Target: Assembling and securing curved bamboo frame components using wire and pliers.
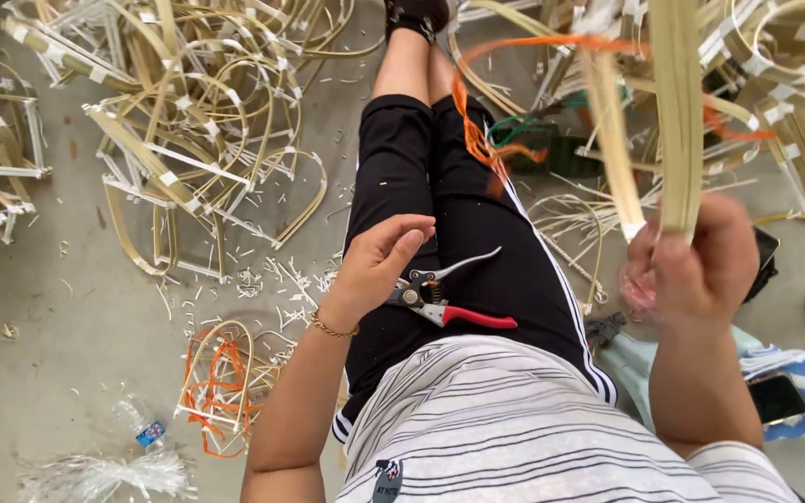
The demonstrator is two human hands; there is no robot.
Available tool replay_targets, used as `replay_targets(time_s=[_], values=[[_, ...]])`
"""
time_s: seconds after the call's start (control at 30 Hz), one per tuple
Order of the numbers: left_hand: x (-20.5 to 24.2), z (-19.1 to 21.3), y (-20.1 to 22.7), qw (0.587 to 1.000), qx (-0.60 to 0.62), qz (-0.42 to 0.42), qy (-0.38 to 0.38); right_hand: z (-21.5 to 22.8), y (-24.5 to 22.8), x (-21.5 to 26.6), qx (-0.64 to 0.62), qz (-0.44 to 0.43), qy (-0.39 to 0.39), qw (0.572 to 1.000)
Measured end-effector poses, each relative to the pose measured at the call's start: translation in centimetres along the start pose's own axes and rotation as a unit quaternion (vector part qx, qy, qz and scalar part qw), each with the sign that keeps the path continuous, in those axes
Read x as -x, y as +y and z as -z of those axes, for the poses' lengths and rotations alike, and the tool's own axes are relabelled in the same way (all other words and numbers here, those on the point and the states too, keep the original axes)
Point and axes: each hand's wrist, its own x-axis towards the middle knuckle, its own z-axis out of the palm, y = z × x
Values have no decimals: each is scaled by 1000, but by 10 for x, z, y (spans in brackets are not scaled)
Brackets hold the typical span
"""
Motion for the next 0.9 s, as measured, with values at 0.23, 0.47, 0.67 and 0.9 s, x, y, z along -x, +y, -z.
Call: replay_targets(time_s=[0.23,0.47,0.67,0.9], values=[[5,-3,34,896,444,-26,10,-106,12,24,352,66,-298,885],[34,17,-34,882,464,14,85,-117,21,11,316,227,-353,851],[72,60,-25,892,425,-14,151,-59,64,-46,541,275,-34,794],[57,145,-59,842,439,-34,313,0,119,6,76,-146,-102,981]])
